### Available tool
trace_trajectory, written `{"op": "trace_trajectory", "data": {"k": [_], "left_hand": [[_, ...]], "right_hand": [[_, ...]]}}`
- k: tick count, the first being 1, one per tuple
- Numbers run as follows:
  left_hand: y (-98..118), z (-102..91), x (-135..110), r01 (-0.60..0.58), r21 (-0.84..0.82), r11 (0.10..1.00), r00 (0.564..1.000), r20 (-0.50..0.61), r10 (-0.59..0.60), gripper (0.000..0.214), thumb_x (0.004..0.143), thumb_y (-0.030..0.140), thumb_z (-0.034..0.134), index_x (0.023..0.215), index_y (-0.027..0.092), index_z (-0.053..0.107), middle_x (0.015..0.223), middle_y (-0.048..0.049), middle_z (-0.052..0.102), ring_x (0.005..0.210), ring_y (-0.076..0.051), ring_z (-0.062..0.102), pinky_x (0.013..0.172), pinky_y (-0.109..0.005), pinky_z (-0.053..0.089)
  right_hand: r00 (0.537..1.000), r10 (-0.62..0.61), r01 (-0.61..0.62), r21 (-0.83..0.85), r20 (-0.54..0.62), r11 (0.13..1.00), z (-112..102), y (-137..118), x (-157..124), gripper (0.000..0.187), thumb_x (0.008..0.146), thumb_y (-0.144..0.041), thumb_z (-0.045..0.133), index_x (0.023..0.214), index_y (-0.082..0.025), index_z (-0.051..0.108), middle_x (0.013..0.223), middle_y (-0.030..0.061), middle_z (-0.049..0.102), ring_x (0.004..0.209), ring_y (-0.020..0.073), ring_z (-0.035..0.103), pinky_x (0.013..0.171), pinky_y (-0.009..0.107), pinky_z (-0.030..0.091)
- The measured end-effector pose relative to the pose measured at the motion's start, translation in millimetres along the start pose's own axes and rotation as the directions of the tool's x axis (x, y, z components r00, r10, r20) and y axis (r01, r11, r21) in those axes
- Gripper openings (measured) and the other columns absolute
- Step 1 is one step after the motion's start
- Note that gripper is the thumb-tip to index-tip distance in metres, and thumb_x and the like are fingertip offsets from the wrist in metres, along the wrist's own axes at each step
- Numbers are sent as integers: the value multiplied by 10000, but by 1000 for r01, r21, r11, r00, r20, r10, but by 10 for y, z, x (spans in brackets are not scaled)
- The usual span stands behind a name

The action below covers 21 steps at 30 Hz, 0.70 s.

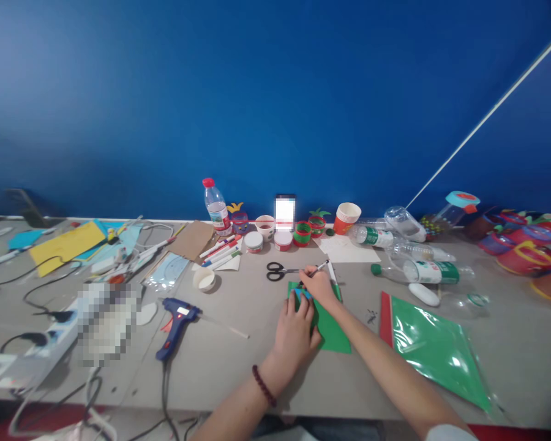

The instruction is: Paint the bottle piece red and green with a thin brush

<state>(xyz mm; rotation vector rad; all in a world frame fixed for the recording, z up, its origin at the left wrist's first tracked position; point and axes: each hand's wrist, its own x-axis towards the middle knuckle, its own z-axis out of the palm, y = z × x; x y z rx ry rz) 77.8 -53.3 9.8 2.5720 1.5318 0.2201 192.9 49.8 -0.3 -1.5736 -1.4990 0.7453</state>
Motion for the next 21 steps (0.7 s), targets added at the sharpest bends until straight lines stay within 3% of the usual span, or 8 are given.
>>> {"op": "trace_trajectory", "data": {"k": [21], "left_hand": [[1, -22, -4, -2, -19, 1000, 1000, 9, 2, 624, 902, 347, 463, 1471, 95, 417, 1456, -156, 495, 1388, -408, 373, 1100, -519, 384]], "right_hand": [[1000, 24, -25, 14, 9, 1000, -34, 60, -4, 267, 742, -357, 502, 499, -258, 449, 387, -38, 523, 414, 160, 523, 483, 261, 410]]}}
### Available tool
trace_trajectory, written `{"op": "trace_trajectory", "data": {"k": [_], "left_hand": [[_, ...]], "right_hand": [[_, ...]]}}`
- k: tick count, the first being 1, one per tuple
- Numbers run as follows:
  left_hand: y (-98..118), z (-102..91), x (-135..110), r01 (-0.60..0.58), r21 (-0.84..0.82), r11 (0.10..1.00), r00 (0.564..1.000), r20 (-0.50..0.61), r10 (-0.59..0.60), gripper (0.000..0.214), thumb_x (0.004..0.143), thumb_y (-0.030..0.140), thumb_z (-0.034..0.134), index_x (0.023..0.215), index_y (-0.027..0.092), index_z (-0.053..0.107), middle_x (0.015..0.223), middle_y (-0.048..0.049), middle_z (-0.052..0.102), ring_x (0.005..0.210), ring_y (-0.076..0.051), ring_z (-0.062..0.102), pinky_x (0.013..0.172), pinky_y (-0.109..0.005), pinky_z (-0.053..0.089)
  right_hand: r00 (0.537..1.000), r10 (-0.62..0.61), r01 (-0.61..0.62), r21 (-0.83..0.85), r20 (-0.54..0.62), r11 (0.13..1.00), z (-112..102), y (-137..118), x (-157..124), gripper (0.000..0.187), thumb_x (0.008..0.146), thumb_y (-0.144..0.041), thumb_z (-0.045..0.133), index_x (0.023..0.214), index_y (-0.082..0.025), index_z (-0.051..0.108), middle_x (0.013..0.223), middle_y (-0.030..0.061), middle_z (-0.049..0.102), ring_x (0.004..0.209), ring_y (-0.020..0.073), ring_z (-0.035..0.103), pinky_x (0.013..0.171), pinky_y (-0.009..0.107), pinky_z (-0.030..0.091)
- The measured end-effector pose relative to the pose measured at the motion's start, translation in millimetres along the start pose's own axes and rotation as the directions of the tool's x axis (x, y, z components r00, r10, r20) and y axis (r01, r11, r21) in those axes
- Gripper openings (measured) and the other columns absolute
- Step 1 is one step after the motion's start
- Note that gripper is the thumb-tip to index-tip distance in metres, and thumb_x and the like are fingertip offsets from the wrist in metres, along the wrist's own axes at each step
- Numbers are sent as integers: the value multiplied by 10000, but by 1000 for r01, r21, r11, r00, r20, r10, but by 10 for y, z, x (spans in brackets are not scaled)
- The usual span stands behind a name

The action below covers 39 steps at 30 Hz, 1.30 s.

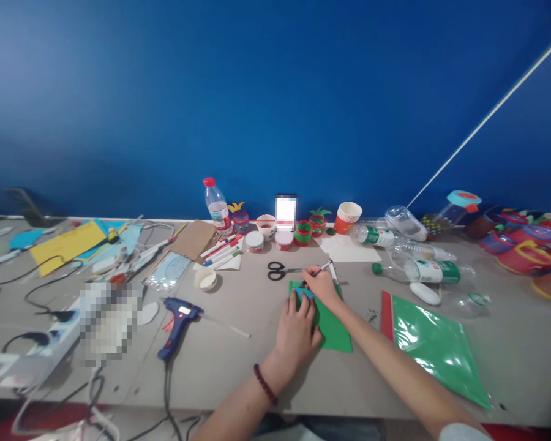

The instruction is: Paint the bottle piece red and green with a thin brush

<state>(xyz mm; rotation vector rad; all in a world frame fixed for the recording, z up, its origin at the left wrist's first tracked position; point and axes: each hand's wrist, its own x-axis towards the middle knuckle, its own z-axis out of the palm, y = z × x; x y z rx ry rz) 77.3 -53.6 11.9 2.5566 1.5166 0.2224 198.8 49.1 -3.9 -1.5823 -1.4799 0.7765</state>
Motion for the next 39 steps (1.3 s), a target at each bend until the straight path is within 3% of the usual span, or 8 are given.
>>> {"op": "trace_trajectory", "data": {"k": [13, 39], "left_hand": [[-11, 48, 4, -3, 25, 1000, 1000, -26, 4, 621, 885, 341, 487, 1463, 118, 434, 1452, -161, 490, 1376, -402, 388, 1091, -520, 389], [-10, 27, 14, -4, 48, 999, 1000, -17, 5, 616, 894, 340, 513, 1460, 109, 440, 1435, -160, 522, 1372, -393, 416, 1092, -512, 407]], "right_hand": [[996, -65, 65, -7, -53, 998, -19, 16, -107, 326, 794, -407, 492, 508, -262, 434, 425, -24, 540, 452, 165, 534, 528, 278, 433], [990, -109, 106, -39, -87, 994, -76, 24, -145, 279, 751, -385, 453, 505, -263, 412, 419, -30, 503, 447, 158, 511, 521, 272, 422]]}}
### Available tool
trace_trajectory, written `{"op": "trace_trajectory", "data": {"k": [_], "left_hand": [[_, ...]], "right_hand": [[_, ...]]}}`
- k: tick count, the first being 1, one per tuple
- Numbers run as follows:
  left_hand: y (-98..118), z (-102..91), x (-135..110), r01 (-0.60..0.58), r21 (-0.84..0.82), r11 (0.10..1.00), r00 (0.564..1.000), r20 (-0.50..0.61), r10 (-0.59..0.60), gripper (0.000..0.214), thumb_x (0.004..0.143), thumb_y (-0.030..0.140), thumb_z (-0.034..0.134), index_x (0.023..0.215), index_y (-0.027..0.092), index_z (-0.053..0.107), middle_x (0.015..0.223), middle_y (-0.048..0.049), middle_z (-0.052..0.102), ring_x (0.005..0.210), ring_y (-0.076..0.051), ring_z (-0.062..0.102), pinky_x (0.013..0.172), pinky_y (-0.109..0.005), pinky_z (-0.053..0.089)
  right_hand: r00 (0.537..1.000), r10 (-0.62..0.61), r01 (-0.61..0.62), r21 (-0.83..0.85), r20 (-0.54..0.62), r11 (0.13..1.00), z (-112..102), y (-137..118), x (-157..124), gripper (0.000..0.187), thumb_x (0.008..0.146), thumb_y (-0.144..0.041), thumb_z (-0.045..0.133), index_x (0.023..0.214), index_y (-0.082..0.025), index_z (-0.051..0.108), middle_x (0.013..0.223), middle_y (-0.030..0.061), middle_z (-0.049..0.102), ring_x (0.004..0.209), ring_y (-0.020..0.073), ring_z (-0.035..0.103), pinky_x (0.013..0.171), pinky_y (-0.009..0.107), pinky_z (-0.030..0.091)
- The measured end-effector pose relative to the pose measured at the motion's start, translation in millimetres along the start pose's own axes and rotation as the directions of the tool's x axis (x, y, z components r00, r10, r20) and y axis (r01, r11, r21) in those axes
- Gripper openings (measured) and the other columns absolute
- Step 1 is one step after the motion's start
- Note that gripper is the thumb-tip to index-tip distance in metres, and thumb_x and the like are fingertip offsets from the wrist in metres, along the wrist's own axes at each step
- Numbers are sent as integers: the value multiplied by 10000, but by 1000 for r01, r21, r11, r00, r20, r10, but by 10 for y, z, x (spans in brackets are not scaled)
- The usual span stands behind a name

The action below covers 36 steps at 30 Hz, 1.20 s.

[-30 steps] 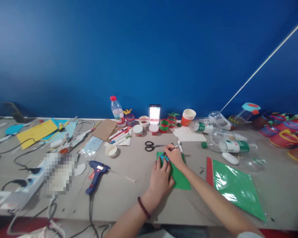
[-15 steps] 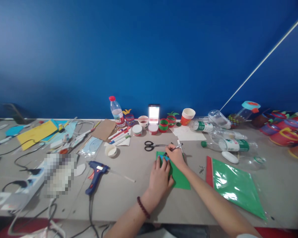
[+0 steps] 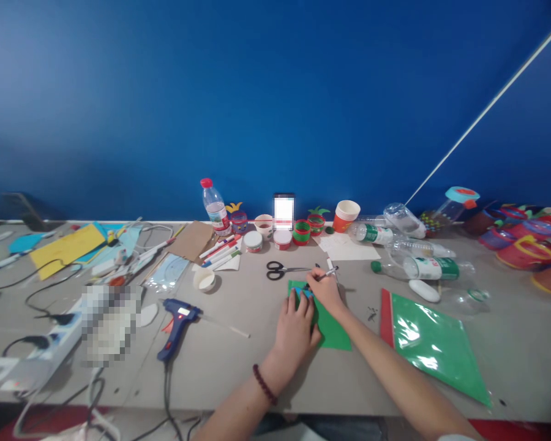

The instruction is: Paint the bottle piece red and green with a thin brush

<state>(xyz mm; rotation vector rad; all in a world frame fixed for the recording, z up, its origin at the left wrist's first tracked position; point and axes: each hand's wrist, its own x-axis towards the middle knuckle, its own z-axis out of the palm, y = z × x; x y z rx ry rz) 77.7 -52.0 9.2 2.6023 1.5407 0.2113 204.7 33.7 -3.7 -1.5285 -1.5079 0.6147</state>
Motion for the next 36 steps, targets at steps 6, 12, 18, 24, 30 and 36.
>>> {"op": "trace_trajectory", "data": {"k": [6, 12, 18, 24, 30, 36], "left_hand": [[-4, 5, -2, 2, -5, 1000, 1000, 6, -2, 615, 906, 349, 503, 1465, 101, 433, 1446, -163, 515, 1382, -395, 404, 1097, -514, 402], [-13, 14, -5, -9, 13, 1000, 1000, -9, 10, 601, 925, 368, 485, 1461, 100, 438, 1456, -169, 506, 1380, -391, 411, 1099, -516, 399], [-15, 17, -12, -6, 15, 1000, 1000, -3, 6, 601, 935, 388, 473, 1462, 100, 435, 1473, -178, 487, 1383, -385, 410, 1096, -512, 396], [-22, 47, -16, -6, 22, 1000, 1000, -21, 6, 594, 931, 387, 486, 1455, 110, 446, 1477, -177, 484, 1384, -377, 416, 1095, -509, 402], [-28, 54, -25, -13, 32, 999, 998, -62, 15, 583, 922, 380, 490, 1445, 124, 462, 1454, -165, 510, 1363, -367, 443, 1086, -499, 410], [-24, 47, -22, -6, 11, 1000, 1000, -29, 7, 595, 921, 369, 493, 1453, 105, 447, 1468, -177, 490, 1372, -381, 421, 1092, -514, 399]], "right_hand": [[999, -32, 32, -21, -8, 999, -12, -3, -1, 244, 721, -363, 439, 505, -261, 385, 432, -31, 470, 454, 148, 451, 524, 275, 398], [999, -52, 51, -39, -11, 998, -12, 30, -1, 239, 716, -357, 432, 510, -261, 357, 436, -31, 443, 468, 148, 421, 527, 273, 380], [998, -59, 59, -55, 8, 997, 1, 74, -6, 231, 723, -355, 417, 516, -259, 382, 442, -24, 454, 480, 155, 434, 535, 274, 374], [998, -60, 61, -62, 26, 996, -2, 67, -3, 217, 719, -351, 412, 524, -258, 395, 453, -18, 488, 483, 159, 461, 545, 275, 383], [997, -59, 63, -77, 48, 995, -19, 63, 3, 229, 727, -333, 425, 514, -258, 386, 430, -32, 459, 463, 152, 454, 515, 261, 371], [996, -60, 67, -100, 71, 993, -29, 54, 34, 230, 732, -321, 425, 514, -259, 386, 419, -36, 434, 450, 152, 436, 504, 263, 346]]}}
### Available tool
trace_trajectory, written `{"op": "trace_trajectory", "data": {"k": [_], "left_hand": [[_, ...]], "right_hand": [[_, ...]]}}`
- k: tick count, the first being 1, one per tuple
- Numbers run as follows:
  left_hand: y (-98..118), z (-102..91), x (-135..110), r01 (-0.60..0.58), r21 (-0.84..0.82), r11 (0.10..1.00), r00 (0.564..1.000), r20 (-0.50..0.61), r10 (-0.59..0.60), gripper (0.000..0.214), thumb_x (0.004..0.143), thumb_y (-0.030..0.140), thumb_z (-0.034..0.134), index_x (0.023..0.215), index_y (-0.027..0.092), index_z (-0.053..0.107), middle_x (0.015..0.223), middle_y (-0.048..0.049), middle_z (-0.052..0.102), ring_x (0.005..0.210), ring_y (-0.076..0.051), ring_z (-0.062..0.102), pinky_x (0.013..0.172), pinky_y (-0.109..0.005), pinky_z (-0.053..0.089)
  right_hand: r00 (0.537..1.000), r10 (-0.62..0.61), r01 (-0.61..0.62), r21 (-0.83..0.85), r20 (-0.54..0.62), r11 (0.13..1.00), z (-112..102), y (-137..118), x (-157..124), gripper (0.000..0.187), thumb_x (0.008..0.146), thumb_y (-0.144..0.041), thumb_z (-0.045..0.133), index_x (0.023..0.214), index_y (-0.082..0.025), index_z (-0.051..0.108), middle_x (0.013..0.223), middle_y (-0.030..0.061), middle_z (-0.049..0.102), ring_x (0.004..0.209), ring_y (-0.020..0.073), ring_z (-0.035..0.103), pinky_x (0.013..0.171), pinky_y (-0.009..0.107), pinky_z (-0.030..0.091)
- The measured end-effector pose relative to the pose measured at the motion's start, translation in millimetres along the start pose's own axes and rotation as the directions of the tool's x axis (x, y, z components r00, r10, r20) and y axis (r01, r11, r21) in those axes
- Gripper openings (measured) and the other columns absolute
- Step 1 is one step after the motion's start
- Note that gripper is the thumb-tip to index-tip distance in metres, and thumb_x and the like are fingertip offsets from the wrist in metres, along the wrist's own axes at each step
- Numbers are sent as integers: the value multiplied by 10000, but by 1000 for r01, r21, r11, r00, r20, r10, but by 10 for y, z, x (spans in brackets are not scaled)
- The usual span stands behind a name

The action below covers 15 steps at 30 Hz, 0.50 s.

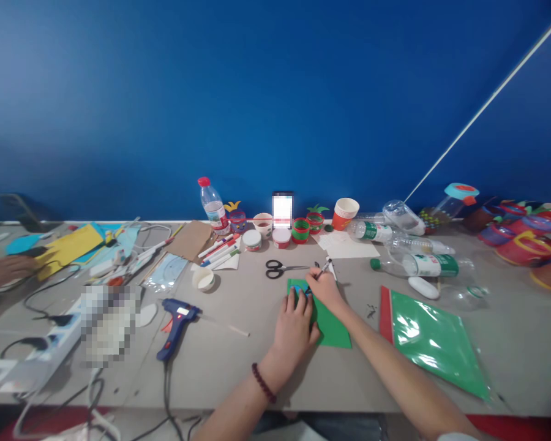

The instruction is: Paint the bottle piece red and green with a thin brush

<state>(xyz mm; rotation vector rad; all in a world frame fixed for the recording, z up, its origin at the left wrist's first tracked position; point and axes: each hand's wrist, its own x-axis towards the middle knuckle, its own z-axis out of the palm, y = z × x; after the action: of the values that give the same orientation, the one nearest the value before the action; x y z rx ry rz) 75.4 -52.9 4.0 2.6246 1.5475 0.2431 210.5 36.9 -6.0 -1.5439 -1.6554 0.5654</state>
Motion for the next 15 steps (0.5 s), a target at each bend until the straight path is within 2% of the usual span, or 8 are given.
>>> {"op": "trace_trajectory", "data": {"k": [15], "left_hand": [[7, -25, 7, 0, -5, 1000, 1000, 6, 0, 597, 915, 362, 490, 1456, 114, 444, 1461, -175, 497, 1369, -379, 429, 1086, -512, 400]], "right_hand": [[1000, -17, 17, -6, 1, 1000, -32, -37, 18, 270, 767, -331, 424, 511, -260, 379, 418, -28, 456, 456, 151, 428, 502, 264, 343]]}}
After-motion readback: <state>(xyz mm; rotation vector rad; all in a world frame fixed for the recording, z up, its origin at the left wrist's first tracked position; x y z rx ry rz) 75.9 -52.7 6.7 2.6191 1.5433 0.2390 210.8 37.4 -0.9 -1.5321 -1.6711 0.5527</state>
